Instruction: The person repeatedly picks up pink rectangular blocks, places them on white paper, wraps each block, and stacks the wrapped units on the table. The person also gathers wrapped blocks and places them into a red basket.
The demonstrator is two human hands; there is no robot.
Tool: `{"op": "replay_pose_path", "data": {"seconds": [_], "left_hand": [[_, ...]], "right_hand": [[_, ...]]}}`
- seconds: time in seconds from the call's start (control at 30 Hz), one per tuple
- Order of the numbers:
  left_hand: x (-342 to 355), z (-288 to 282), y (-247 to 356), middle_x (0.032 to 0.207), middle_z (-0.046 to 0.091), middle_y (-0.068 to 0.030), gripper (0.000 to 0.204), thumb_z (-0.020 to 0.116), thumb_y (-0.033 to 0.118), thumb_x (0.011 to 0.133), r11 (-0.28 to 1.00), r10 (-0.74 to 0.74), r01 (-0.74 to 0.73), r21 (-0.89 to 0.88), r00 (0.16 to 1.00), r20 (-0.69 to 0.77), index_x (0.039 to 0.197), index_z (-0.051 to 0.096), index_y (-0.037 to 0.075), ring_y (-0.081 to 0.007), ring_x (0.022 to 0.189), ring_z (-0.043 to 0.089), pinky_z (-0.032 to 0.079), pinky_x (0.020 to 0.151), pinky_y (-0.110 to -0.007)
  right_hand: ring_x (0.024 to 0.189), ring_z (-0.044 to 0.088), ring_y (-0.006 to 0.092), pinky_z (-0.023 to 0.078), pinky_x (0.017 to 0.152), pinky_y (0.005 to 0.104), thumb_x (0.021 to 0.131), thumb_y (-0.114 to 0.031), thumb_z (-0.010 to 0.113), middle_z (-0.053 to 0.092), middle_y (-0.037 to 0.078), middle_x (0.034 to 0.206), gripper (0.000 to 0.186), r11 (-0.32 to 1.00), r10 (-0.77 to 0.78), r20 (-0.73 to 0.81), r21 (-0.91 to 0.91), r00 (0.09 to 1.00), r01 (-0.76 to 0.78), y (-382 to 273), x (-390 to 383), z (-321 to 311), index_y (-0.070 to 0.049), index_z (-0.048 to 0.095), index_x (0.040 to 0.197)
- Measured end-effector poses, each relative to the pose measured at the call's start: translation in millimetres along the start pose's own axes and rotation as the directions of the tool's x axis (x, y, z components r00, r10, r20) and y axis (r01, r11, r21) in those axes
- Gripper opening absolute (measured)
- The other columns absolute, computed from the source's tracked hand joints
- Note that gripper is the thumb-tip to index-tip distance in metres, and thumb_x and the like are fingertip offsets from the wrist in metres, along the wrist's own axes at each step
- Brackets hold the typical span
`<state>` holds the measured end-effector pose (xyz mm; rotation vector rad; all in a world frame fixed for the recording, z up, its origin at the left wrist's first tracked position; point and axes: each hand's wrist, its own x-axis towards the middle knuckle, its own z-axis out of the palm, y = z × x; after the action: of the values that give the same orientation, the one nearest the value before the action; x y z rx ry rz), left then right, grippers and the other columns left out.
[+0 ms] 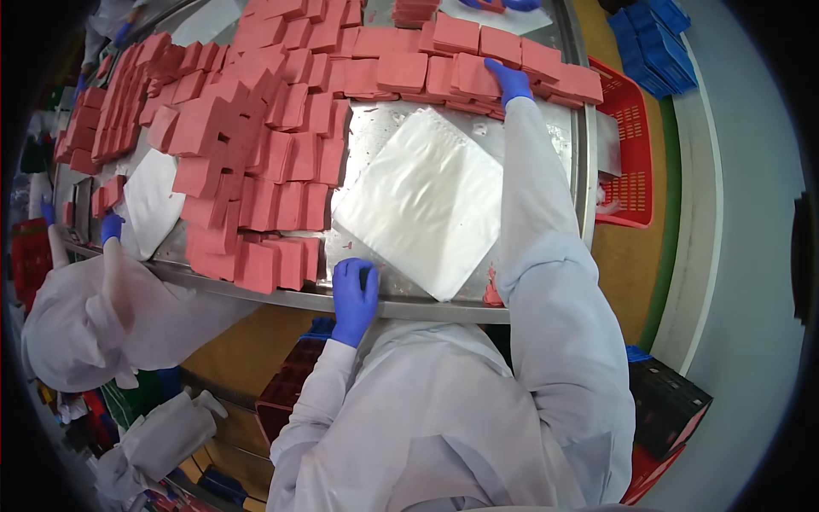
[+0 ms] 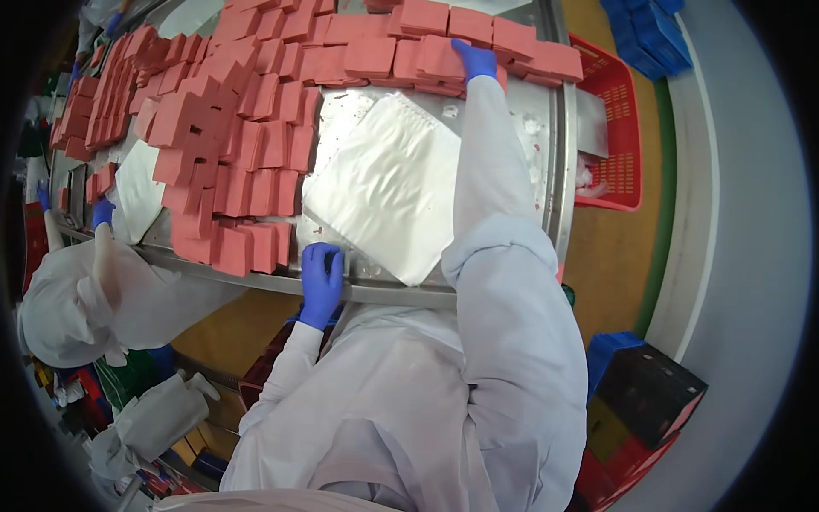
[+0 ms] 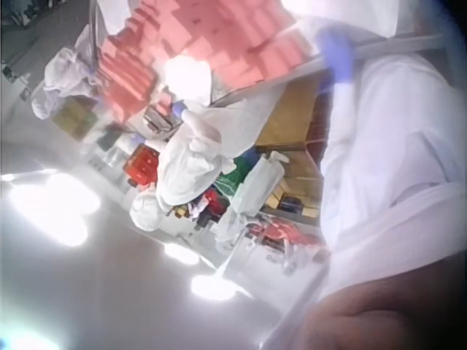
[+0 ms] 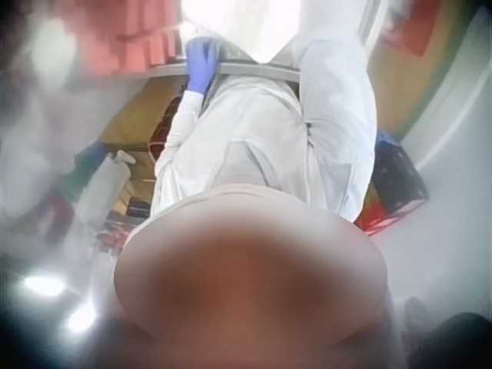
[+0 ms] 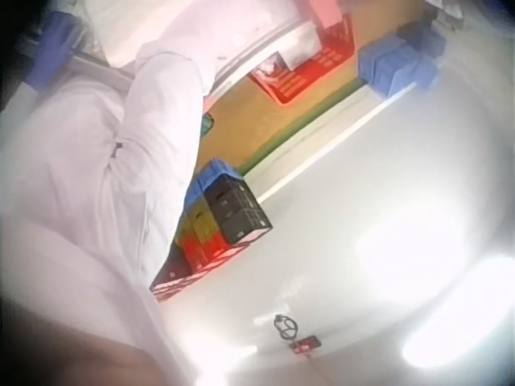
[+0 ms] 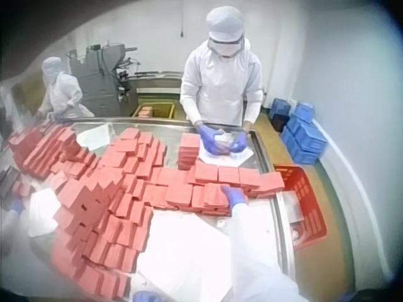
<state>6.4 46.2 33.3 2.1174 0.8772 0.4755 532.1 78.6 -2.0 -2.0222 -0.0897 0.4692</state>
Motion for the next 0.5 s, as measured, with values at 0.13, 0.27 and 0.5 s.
{"op": "replay_pose_path", "data": {"seconds": [0.13, 0.27, 0.5], "left_hand": [[52.9, -9.6, 25.5, 0.098, 0.06, -0.0148, 0.019, 0.061, 0.006, 0.084, 0.992, -0.003, 0.0, -0.124, 1.0, -0.028, 0.102, 0.061, 0.001, -0.0302, 0.094, 0.058, 0.046, 0.084, -0.039], [160.3, 13.6, 67.7, 0.122, 0.058, -0.0133, 0.044, 0.067, 0.011, 0.085, 0.915, 0.1, -0.124, -0.384, 0.992, -0.082, 0.125, 0.052, 0.002, -0.0238, 0.113, 0.056, 0.044, 0.095, -0.034], [189.7, 57.5, 83.0, 0.126, 0.057, -0.0079, 0.044, 0.053, 0.028, 0.097, 0.073, -0.107, 0.493, -0.867, 0.868, 0.485, 0.133, 0.047, 0.004, -0.0167, 0.113, 0.057, 0.048, 0.095, -0.032]], "right_hand": [[0.097, 0.062, 0.0204, 0.048, 0.086, 0.0321, 0.071, -0.034, 0.081, 0.064, 0.013, 0.113, 0.071, 0.992, -0.073, 0.14, 0.112, 0.987, 0.057, -16.2, -29.8, -2.3, 0.007, 0.056, 0.123], [0.105, 0.058, 0.0192, 0.046, 0.09, 0.0302, 0.077, -0.028, 0.077, 0.06, 0.012, 0.118, 0.069, 0.901, -0.273, 0.308, 0.414, 0.911, 0.13, -36.7, -80.4, -23.6, 0.006, 0.048, 0.13], [0.128, 0.044, 0.0333, 0.037, 0.107, 0.0404, 0.073, -0.024, 0.077, 0.046, 0.017, 0.138, 0.075, 0.407, -0.764, 0.488, -0.145, 0.423, 0.902, -35.7, -261.5, -37.2, -0.006, 0.043, 0.137]]}}
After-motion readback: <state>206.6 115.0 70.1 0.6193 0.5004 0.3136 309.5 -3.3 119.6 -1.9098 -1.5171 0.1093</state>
